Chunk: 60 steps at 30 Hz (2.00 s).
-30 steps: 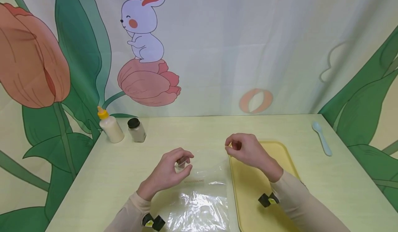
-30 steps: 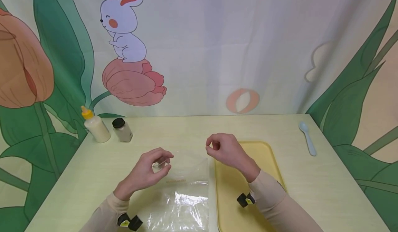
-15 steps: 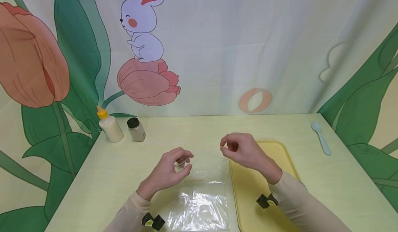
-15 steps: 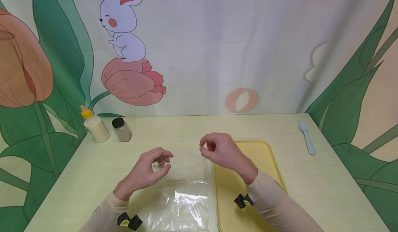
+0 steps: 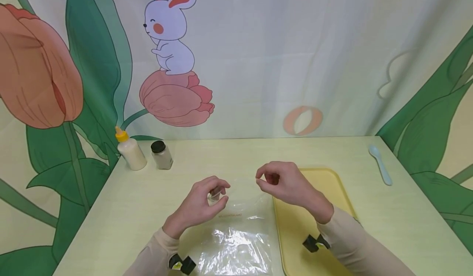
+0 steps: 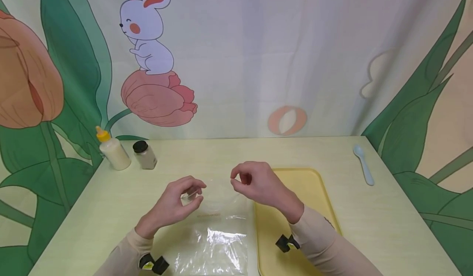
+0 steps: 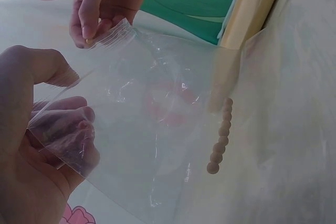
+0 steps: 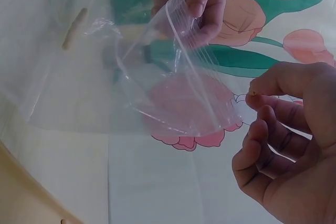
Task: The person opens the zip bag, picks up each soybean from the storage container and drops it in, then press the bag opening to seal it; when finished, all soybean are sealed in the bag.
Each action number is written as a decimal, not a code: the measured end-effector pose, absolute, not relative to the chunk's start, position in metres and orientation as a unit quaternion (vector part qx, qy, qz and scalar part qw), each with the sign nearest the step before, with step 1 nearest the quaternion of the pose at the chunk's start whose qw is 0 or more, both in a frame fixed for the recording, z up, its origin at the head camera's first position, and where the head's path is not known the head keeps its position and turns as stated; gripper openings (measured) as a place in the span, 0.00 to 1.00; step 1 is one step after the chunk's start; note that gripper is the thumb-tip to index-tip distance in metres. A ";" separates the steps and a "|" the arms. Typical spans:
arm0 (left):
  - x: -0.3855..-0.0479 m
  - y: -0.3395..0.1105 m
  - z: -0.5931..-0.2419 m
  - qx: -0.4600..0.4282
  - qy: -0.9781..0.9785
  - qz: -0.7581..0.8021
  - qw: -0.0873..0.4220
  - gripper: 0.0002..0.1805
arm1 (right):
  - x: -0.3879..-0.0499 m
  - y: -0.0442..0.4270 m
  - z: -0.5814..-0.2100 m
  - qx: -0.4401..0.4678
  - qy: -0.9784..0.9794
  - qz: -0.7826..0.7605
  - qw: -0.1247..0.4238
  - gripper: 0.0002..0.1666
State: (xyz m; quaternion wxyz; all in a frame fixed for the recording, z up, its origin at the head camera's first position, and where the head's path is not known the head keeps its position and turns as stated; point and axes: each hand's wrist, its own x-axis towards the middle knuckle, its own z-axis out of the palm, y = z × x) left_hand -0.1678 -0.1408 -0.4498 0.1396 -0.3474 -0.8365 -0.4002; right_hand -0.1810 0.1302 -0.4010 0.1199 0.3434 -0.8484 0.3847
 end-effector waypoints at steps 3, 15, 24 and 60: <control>-0.168 -0.141 -0.450 -0.347 -0.837 -0.400 0.139 0.11 | -0.181 0.129 -0.401 0.343 -0.850 0.383 0.115 0.01; -0.168 -0.141 -0.450 -0.340 -0.841 -0.398 0.134 0.11 | -0.180 0.129 -0.403 0.339 -0.854 0.377 0.116 0.02; -0.167 -0.141 -0.449 -0.339 -0.841 -0.399 0.133 0.11 | -0.183 0.131 -0.403 0.338 -0.853 0.377 0.123 0.02; -0.166 -0.140 -0.451 -0.343 -0.837 -0.404 0.135 0.11 | -0.225 0.155 -0.444 0.243 -0.912 0.321 0.073 0.04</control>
